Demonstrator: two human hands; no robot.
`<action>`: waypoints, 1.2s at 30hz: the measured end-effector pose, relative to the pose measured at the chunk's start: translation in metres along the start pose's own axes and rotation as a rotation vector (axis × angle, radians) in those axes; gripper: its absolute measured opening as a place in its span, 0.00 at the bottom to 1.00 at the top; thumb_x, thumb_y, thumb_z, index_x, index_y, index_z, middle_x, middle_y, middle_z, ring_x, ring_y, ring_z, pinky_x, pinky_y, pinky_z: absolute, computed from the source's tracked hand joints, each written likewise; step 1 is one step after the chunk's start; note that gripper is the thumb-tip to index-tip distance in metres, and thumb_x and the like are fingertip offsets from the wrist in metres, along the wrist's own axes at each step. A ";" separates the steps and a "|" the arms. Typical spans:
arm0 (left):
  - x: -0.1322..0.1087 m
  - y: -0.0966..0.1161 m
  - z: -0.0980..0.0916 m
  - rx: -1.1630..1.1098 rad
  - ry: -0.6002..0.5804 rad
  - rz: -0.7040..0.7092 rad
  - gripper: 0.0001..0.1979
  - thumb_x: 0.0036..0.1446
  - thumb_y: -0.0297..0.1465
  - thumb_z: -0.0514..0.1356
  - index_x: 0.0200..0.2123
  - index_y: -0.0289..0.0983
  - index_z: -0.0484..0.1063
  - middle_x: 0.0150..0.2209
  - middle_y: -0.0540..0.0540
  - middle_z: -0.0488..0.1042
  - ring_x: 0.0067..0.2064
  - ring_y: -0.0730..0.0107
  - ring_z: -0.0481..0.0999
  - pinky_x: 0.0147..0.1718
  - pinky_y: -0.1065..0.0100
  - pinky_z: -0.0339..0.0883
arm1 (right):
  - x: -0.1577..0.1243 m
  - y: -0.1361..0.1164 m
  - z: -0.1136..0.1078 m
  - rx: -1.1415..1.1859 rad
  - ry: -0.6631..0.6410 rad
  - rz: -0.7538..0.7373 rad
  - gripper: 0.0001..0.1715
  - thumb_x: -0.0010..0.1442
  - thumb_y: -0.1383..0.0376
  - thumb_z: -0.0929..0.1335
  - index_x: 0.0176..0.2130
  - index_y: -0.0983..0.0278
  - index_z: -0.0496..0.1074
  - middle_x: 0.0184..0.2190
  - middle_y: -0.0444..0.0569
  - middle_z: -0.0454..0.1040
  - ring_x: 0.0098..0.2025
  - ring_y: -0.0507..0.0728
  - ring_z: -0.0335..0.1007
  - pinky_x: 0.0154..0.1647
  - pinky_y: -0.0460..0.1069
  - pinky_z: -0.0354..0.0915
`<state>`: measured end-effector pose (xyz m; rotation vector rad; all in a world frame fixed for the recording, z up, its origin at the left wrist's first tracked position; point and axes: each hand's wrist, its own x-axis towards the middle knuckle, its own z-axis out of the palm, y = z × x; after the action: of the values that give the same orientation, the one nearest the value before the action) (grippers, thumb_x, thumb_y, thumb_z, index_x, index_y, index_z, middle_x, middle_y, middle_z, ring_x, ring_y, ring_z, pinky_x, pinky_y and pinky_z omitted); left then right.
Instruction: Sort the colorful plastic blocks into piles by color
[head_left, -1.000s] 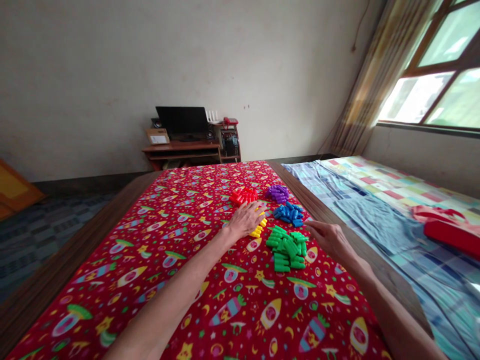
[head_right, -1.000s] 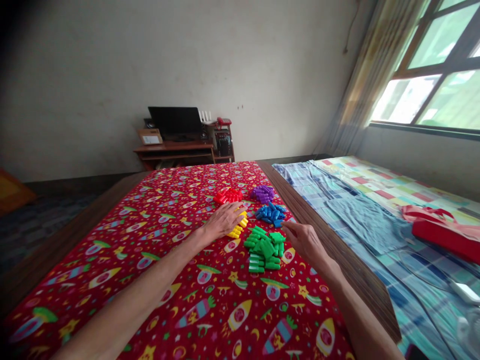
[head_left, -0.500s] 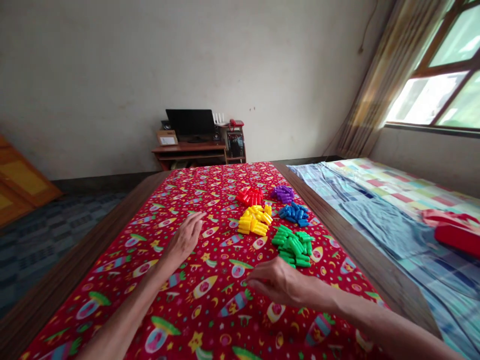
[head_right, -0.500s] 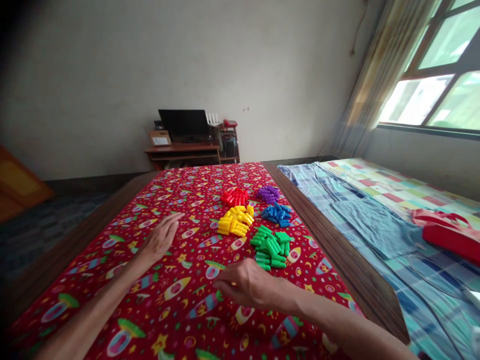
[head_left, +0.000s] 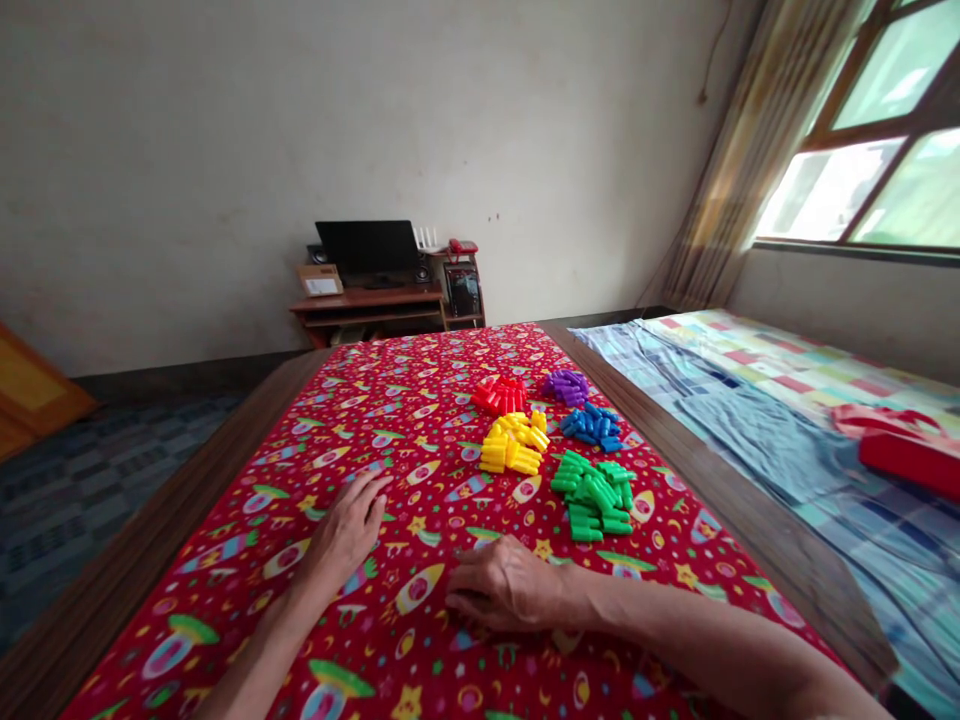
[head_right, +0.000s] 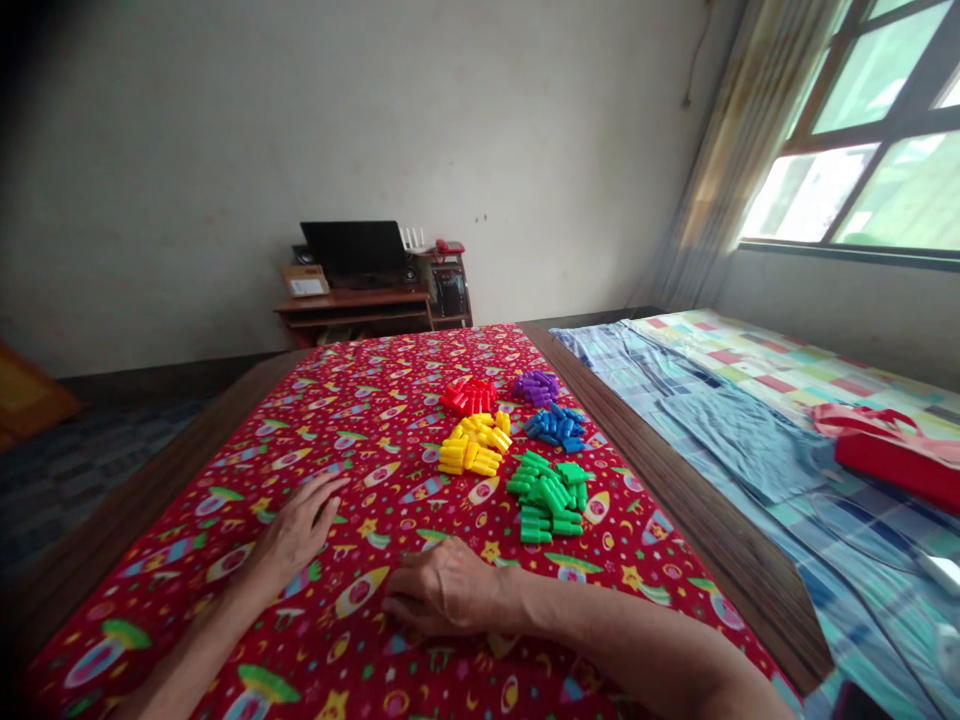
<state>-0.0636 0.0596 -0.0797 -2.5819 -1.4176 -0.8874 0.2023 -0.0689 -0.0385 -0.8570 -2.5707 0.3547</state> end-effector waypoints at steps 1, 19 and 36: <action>0.000 0.001 0.000 0.000 -0.001 0.001 0.21 0.63 0.38 0.45 0.48 0.37 0.72 0.53 0.39 0.73 0.54 0.55 0.74 0.53 0.55 0.70 | 0.000 0.000 0.000 -0.003 0.004 -0.007 0.14 0.67 0.61 0.60 0.35 0.63 0.70 0.30 0.47 0.76 0.26 0.49 0.65 0.27 0.45 0.54; -0.001 -0.005 0.003 -0.002 0.010 0.009 0.20 0.63 0.37 0.45 0.50 0.38 0.71 0.53 0.39 0.73 0.54 0.54 0.73 0.53 0.53 0.70 | 0.011 0.023 0.007 -0.015 0.070 0.055 0.12 0.66 0.62 0.61 0.41 0.64 0.73 0.33 0.48 0.77 0.31 0.51 0.71 0.30 0.44 0.60; -0.001 -0.004 0.002 0.002 0.005 0.003 0.21 0.63 0.38 0.44 0.49 0.37 0.72 0.53 0.38 0.73 0.54 0.53 0.73 0.54 0.52 0.69 | 0.007 0.027 0.013 0.005 0.074 0.040 0.11 0.66 0.62 0.62 0.42 0.63 0.72 0.35 0.48 0.77 0.33 0.51 0.71 0.32 0.44 0.61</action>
<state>-0.0659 0.0619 -0.0824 -2.5780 -1.4117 -0.8905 0.2055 -0.0443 -0.0572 -0.9042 -2.4869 0.3353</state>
